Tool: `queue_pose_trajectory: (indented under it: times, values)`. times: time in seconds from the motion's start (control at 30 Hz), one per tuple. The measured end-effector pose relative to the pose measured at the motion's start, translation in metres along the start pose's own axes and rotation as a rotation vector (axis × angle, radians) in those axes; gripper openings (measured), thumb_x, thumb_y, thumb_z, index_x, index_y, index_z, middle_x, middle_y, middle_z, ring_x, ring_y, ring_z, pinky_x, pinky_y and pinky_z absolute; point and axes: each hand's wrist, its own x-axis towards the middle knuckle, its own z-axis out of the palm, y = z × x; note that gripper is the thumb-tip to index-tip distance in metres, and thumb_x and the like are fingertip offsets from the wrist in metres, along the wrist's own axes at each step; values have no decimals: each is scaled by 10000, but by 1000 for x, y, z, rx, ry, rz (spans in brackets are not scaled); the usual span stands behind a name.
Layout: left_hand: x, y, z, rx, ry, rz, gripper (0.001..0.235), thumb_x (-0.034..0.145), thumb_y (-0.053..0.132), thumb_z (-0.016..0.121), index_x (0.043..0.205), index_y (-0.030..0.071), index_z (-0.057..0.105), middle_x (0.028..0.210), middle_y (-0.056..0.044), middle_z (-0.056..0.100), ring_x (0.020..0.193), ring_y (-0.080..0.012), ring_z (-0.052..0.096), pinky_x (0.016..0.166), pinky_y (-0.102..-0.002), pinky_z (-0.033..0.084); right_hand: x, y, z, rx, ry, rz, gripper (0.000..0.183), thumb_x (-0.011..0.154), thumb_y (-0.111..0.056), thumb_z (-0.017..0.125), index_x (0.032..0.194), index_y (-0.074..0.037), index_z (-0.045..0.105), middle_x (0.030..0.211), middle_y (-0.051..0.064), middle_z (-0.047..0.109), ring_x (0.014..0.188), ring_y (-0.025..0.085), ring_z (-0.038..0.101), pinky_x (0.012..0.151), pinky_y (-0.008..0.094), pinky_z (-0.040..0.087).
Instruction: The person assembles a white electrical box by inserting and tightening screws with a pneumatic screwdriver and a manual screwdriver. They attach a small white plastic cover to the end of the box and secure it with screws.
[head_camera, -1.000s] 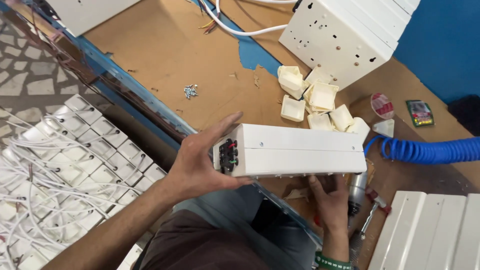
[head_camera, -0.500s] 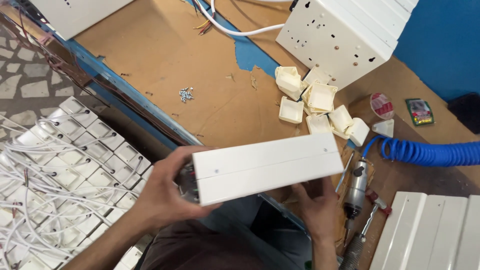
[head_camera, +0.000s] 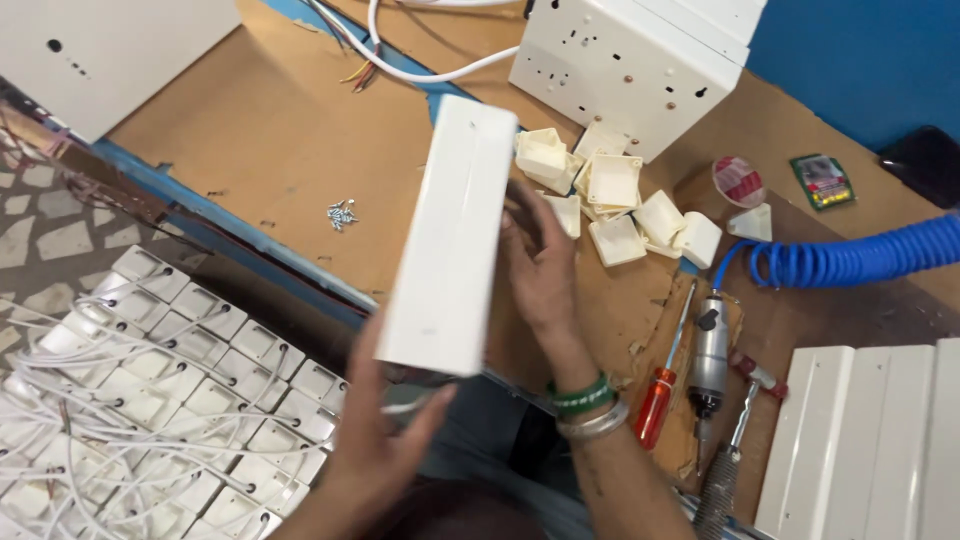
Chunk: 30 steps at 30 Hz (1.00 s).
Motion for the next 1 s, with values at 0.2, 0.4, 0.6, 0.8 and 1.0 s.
queue_pose_trajectory:
  times: [0.2,0.4,0.6,0.8,1.0]
  values:
    - [18,10,42,181,-239,188,842,965,92,662,1584,-87,121,1646,-347,189,1554,-495,224,1241,-502,256,-37,-58,-19,379,23,272,580,1048,-388,505,1505,-31,500,1492,223,585,1309,270,621,1081,397,521]
    - [18,10,64,107,-306,188,854,987,83,632,1597,-92,61,1676,-375,103,1581,-508,156,1260,-508,232,-45,-79,-38,61,-35,39,518,976,-270,695,1399,20,623,1556,215,532,1426,288,522,1176,399,392]
    - [21,10,60,98,-311,115,953,918,105,699,1571,-98,36,1646,-370,115,1558,-493,152,1228,-516,231,-31,-46,-55,162,3,155,418,987,-259,670,1321,-8,671,1456,178,633,1324,262,616,1107,353,485]
    - [39,4,39,135,-332,36,956,809,138,808,1555,-15,230,1578,-251,323,1449,-376,407,1099,-451,460,-2,27,-79,-317,126,294,327,970,-266,674,1244,-93,720,1129,110,788,1029,241,771,890,379,608]
    - [47,-1,12,93,-275,-7,796,790,178,863,1458,40,452,1432,-145,559,1275,-263,631,983,-383,575,2,57,-67,-695,-73,-134,251,916,-105,689,1163,-77,731,1131,137,712,1032,354,700,835,419,561]
